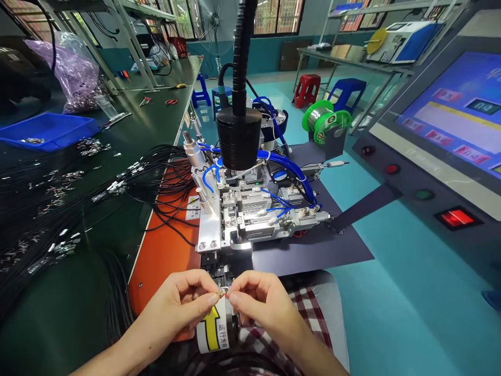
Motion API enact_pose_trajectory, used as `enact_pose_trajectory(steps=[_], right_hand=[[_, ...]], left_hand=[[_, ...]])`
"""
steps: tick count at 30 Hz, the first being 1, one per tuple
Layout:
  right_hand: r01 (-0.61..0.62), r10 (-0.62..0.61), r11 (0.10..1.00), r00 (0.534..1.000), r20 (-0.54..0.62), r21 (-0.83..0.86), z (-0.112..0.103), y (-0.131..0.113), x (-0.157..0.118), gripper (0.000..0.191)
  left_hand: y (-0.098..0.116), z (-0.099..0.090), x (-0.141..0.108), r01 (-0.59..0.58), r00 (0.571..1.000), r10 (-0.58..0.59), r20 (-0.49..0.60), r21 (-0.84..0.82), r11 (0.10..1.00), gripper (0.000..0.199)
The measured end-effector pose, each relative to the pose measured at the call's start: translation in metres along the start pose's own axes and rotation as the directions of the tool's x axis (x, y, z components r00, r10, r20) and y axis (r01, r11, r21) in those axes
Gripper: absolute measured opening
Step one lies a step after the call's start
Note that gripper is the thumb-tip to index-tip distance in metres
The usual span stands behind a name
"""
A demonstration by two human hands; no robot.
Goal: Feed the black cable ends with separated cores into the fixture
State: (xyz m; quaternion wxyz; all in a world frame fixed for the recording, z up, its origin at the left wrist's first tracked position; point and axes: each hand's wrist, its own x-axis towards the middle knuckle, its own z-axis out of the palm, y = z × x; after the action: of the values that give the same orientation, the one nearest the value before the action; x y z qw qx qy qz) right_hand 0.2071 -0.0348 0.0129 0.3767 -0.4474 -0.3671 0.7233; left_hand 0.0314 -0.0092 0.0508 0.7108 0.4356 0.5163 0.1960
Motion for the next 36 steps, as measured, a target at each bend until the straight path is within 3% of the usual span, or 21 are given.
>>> enact_pose_trajectory(steps=[4, 10, 15, 18, 20, 24, 28, 32, 36], right_hand=[[0.075, -0.084, 0.993, 0.992, -0.094, -0.093, 0.012, 0.007, -0.005, 0.025], [0.168, -0.172, 0.985, 0.959, -0.223, -0.037, 0.037, 0.036, -0.006, 0.026], [0.091, -0.112, 0.986, 0.983, -0.148, -0.141, 0.015, 0.021, -0.006, 0.019], [0.12, -0.181, 0.936, 0.97, -0.16, -0.33, 0.001, -0.004, -0.006, 0.017], [0.141, -0.196, 0.894, 0.977, -0.089, -0.425, -0.002, -0.018, -0.003, 0.013], [0.117, -0.105, 0.898, 0.993, 0.051, -0.424, 0.002, -0.026, 0.005, 0.012], [0.048, -0.037, 0.916, 0.999, 0.035, -0.397, 0.003, -0.021, 0.007, 0.016], [0.166, -0.22, 0.8, 0.975, -0.024, -0.577, 0.001, -0.023, -0.002, 0.01], [0.278, -0.315, 0.562, 0.943, 0.11, -0.779, 0.007, -0.032, -0.01, 0.008]], left_hand=[[-0.004, 0.0, -0.001, -0.009, 0.999, 0.012, 0.03, -0.093, 0.996, 0.025], [-0.008, 0.002, 0.0, -0.053, 0.998, 0.054, 0.009, -0.099, 0.994, 0.024], [-0.004, 0.003, 0.0, -0.089, 0.993, 0.097, -0.066, 0.116, 0.989, 0.017], [-0.006, 0.004, -0.001, -0.105, 0.991, 0.122, -0.061, 0.23, 0.968, 0.013], [-0.01, 0.005, -0.002, -0.13, 0.987, 0.151, -0.052, 0.284, 0.95, 0.011], [-0.015, 0.005, -0.003, -0.127, 0.989, 0.142, -0.034, 0.287, 0.949, 0.01], [-0.012, 0.005, -0.002, -0.107, 0.993, 0.115, -0.017, 0.258, 0.96, 0.009], [-0.012, 0.005, 0.001, -0.134, 0.989, 0.148, -0.03, 0.276, 0.952, 0.009], [-0.019, 0.004, 0.003, -0.163, 0.983, 0.182, -0.036, 0.302, 0.939, 0.008]])
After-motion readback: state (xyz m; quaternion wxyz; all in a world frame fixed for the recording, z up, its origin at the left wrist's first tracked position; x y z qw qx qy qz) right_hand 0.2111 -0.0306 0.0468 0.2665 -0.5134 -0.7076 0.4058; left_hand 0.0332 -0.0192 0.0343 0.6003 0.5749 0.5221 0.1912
